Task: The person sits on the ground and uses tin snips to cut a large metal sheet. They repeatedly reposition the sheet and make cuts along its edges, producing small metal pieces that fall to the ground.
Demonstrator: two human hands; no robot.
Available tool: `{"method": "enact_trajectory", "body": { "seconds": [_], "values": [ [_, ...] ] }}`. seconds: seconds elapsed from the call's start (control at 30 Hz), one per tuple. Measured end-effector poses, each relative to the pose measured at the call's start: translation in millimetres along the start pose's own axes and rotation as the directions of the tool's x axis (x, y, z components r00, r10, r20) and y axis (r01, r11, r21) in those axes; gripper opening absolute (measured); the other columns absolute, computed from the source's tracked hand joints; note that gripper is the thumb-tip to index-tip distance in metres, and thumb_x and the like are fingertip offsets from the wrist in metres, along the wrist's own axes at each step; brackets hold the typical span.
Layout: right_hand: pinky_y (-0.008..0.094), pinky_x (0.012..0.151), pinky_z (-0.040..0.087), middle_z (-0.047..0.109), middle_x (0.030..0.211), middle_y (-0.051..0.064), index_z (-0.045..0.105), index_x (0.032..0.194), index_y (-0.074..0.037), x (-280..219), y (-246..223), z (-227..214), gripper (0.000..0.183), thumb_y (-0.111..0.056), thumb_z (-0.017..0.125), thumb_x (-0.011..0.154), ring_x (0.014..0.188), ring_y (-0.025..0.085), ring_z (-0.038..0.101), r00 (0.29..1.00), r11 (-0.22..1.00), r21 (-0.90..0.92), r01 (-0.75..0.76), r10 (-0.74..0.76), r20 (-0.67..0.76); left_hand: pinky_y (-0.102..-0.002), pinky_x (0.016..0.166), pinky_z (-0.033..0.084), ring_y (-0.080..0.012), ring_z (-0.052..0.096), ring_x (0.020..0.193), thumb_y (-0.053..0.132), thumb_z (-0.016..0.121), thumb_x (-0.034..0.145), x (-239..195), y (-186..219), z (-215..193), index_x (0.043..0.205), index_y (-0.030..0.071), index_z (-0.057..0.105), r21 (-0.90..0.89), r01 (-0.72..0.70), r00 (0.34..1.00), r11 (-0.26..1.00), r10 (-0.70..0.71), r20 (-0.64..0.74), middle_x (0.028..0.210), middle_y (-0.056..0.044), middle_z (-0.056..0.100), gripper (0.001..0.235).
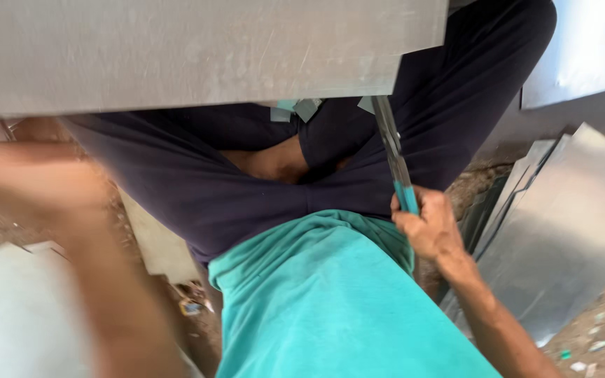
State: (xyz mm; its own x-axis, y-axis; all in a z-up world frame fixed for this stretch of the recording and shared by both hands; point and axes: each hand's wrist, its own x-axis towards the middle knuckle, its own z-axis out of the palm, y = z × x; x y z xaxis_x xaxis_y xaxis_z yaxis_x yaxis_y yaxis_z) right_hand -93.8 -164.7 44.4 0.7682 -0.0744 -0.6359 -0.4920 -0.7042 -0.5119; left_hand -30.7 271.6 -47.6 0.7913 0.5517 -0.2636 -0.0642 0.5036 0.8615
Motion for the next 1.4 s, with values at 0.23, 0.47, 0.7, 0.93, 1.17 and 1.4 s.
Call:
{"method": "enact_trajectory", "body": {
  "seconds": [0.23, 0.47, 0.7, 0.93, 1.17, 1.4],
  "values": [
    [0.033, 0.054, 0.051, 0.067, 0.067, 0.008, 0.068, 0.077, 0.001, 10, -23, 8, 0.016, -0.004, 0.054, 0.070, 0.056, 0.017, 0.062, 0.988, 0.986, 0.167, -0.009, -0.016, 0.151, -0.039, 0.085, 0.062, -0.0234, 0.068, 0.092, 0.019, 0.049, 0.103, -19, 65, 51, 0.126, -0.003, 0.059, 0.278, -0.207, 0.889, 0.938, 0.299, -0.348, 0.100, -0.014, 0.070, 0.033],
    [0.040, 0.067, 0.051, 0.065, 0.078, 0.015, 0.069, 0.104, 0.000, -3, -69, 4, 0.038, -0.009, 0.051, 0.071, 0.071, 0.025, 0.057, 0.897, 0.995, -0.078, 0.055, -0.015, 0.441, -0.030, 0.071, 0.065, -0.0179, 0.076, 0.084, 0.018, 0.073, 0.102, -113, -34, 134, 0.113, -0.002, 0.073, -0.060, 0.077, 0.996, 0.995, -0.074, 0.048, 0.097, -0.013, 0.076, 0.024],
    [0.048, 0.099, 0.051, 0.060, 0.114, 0.017, 0.053, 0.126, 0.000, 2, -127, 17, 0.069, -0.014, 0.049, 0.058, 0.109, 0.031, 0.060, 0.759, 0.984, 0.175, 0.016, -0.126, 0.639, -0.032, 0.084, 0.070, -0.0180, 0.079, 0.095, 0.011, 0.072, 0.104, -103, 23, 125, 0.117, -0.006, 0.071, 0.051, 0.110, 0.985, 0.993, -0.116, 0.128, 0.102, -0.013, 0.077, 0.022],
    [0.045, 0.097, 0.056, 0.061, 0.113, 0.016, 0.050, 0.131, -0.001, 20, -148, 18, 0.073, -0.010, 0.048, 0.059, 0.100, 0.029, 0.065, 0.775, 0.997, 0.069, 0.047, -0.080, 0.626, -0.030, 0.086, 0.067, -0.0178, 0.078, 0.088, 0.006, 0.072, 0.106, -105, -2, 110, 0.112, -0.009, 0.072, -0.007, 0.157, 0.980, 0.988, -0.155, 0.122, 0.096, -0.016, 0.078, 0.016],
    [0.036, 0.062, 0.048, 0.061, 0.081, 0.010, 0.061, 0.108, -0.001, 23, -154, 14, 0.049, -0.006, 0.050, 0.060, 0.066, 0.019, 0.052, 0.808, 0.995, -0.093, 0.046, 0.018, 0.589, -0.030, 0.072, 0.069, -0.0178, 0.079, 0.084, 0.006, 0.072, 0.101, -92, 22, 126, 0.111, -0.006, 0.072, -0.018, 0.267, 0.961, 0.963, -0.265, 0.080, 0.094, -0.016, 0.078, 0.016],
    [0.030, 0.047, 0.043, 0.057, 0.057, 0.001, 0.062, 0.077, -0.002, 26, -125, 17, 0.018, -0.005, 0.048, 0.067, 0.049, 0.012, 0.050, 0.849, 0.983, -0.037, 0.179, -0.136, 0.511, -0.027, 0.062, 0.066, -0.0122, 0.076, 0.074, 0.006, 0.070, 0.094, -107, 8, 111, 0.099, -0.004, 0.071, 0.039, 0.353, 0.934, 0.935, -0.354, 0.040, 0.084, -0.008, 0.076, 0.011]
  ]
}}
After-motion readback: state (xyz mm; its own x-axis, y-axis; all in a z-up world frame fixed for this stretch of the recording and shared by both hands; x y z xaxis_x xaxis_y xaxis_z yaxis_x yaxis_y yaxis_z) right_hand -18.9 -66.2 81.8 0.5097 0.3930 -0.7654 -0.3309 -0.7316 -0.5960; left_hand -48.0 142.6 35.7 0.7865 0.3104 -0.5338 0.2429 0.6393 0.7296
